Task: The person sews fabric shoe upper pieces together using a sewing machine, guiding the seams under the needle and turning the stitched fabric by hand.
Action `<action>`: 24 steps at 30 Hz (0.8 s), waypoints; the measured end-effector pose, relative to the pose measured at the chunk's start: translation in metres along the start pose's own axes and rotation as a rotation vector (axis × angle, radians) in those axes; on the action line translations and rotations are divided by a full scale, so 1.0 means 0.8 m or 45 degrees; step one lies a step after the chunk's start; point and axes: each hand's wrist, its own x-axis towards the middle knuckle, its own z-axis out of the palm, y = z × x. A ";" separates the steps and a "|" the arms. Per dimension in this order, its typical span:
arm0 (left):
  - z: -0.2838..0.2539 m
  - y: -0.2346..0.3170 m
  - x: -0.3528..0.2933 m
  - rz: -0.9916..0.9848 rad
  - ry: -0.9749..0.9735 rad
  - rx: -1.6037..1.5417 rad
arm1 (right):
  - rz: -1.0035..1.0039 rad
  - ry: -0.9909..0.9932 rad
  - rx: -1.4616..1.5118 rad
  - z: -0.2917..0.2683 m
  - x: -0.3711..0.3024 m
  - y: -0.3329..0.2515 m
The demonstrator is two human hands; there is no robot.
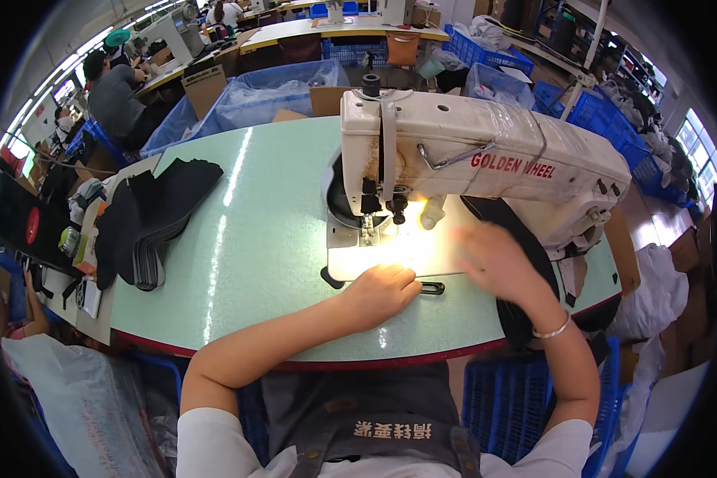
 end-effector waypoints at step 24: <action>-0.135 -0.044 -0.174 -0.621 0.125 0.112 | 0.689 0.162 -0.525 0.071 0.045 0.076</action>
